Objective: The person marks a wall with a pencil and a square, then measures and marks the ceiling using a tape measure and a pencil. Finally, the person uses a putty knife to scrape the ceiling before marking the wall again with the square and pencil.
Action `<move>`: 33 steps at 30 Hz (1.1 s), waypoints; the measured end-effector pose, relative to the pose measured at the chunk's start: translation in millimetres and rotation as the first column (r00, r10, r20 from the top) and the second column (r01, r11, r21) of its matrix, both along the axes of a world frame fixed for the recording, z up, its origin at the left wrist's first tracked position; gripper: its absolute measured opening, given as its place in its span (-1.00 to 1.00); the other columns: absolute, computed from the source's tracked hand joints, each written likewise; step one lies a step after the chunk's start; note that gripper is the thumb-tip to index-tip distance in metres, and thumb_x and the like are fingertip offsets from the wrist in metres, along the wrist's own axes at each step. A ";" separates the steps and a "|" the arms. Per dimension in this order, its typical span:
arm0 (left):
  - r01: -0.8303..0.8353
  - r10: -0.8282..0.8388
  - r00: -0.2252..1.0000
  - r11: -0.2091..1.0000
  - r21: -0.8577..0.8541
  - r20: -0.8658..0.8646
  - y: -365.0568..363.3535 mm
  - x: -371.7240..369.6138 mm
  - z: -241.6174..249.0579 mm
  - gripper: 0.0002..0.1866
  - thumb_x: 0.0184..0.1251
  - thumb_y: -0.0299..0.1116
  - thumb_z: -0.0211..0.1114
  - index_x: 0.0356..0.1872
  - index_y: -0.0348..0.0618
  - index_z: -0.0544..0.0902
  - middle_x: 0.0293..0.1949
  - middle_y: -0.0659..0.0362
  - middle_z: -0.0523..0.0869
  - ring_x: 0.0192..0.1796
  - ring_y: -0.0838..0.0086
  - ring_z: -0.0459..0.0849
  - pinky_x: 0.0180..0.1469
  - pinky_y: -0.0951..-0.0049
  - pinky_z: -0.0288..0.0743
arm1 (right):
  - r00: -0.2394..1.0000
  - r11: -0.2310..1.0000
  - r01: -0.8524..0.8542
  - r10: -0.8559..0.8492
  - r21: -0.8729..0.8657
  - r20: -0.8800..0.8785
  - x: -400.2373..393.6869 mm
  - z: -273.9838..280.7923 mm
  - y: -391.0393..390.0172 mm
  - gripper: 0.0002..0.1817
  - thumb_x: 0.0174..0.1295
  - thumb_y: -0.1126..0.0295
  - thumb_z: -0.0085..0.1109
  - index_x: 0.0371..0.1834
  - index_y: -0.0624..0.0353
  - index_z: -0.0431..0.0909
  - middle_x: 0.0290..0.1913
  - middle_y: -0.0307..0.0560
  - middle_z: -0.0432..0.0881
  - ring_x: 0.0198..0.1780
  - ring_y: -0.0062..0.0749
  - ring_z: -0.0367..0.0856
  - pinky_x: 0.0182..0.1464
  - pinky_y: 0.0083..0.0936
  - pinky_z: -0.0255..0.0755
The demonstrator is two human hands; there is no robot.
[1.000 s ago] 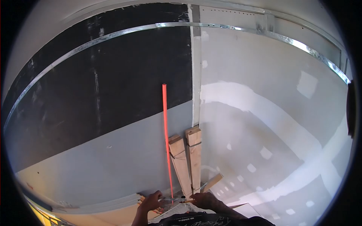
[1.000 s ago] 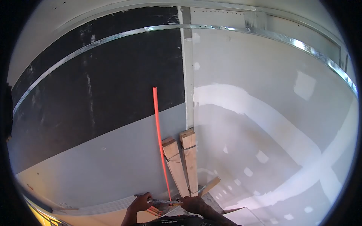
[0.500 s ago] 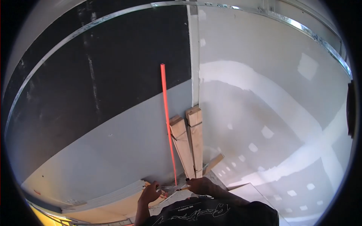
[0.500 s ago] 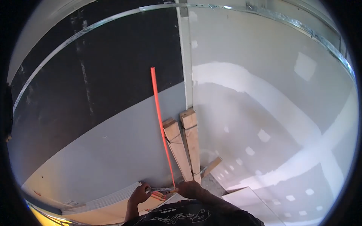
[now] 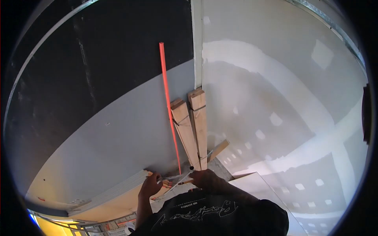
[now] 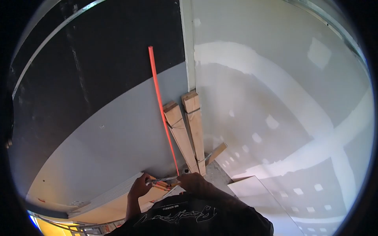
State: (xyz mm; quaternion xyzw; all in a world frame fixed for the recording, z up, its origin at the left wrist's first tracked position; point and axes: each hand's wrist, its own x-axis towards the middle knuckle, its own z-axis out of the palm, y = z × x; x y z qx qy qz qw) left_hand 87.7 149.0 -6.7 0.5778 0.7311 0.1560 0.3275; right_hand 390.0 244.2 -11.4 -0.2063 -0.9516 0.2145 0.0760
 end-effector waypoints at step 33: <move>-0.122 0.128 0.987 0.990 -0.068 0.096 10.0 52.4 12.4 -0.42 0.25 0.16 0.45 -0.11 -0.23 0.59 -0.28 -0.08 0.72 -0.20 0.11 0.72 -0.13 0.17 0.54 | 0.975 0.997 -0.048 0.061 -0.062 0.212 23.4 -12.9 32.2 -0.63 0.39 0.14 0.11 0.10 0.13 0.57 -0.08 0.01 0.72 -0.02 -0.09 0.75 -0.11 -0.14 0.67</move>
